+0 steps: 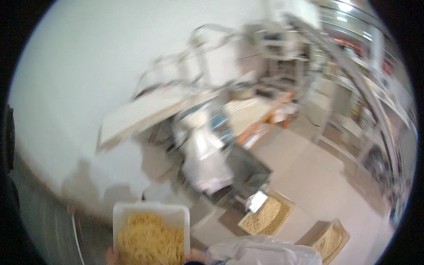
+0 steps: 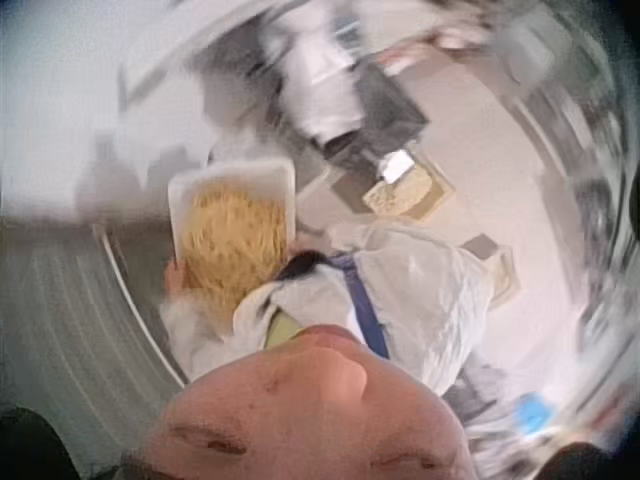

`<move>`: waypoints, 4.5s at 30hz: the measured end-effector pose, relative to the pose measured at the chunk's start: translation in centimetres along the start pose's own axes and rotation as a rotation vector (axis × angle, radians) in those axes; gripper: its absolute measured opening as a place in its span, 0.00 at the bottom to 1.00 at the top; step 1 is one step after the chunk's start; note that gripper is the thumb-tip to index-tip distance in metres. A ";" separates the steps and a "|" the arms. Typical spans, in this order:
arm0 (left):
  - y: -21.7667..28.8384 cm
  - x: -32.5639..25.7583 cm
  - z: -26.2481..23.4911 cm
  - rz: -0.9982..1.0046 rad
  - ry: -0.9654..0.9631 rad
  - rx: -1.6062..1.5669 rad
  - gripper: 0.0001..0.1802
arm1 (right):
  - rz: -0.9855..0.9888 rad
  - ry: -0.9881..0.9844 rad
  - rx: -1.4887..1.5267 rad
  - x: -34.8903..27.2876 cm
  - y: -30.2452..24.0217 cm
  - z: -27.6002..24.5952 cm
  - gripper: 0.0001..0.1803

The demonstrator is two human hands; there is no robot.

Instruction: The person feeds sheets of dough into a noodle-making machine, which extrudes noodles into a tray. The person collects the noodles, carries the tray across the room, and places it on a table.

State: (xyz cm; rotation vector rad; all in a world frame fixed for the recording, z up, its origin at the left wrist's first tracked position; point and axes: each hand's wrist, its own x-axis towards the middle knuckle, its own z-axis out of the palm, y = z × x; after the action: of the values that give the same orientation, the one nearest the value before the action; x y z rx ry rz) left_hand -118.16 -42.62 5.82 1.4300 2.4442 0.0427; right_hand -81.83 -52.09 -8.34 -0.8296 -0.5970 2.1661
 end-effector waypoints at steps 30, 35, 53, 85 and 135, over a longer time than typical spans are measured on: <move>57.2 -44.0 36.9 1.697 -0.256 0.617 0.23 | -0.647 1.168 0.882 -38.9 12.2 -17.1 0.11; 64.9 -54.7 38.5 1.822 -0.229 0.619 0.22 | -0.754 0.991 0.833 -47.1 11.1 -22.8 0.10; 98.8 -93.3 57.2 2.315 -0.359 0.811 0.19 | -1.185 1.683 0.632 -69.3 -7.9 -43.4 0.06; 78.4 -196.4 79.4 3.320 -0.445 0.810 0.12 | -2.154 1.679 1.414 -140.5 19.8 -63.1 0.18; 104.4 -316.2 117.2 2.252 -0.289 0.501 0.16 | -0.877 1.337 0.863 -291.5 61.7 -103.8 0.19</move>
State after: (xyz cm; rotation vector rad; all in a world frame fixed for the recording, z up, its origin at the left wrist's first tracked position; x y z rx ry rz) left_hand 146.50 -275.81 -8.67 3.0157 -0.3649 -0.2521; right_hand 116.80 -297.26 -9.00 -0.9906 0.5606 0.5981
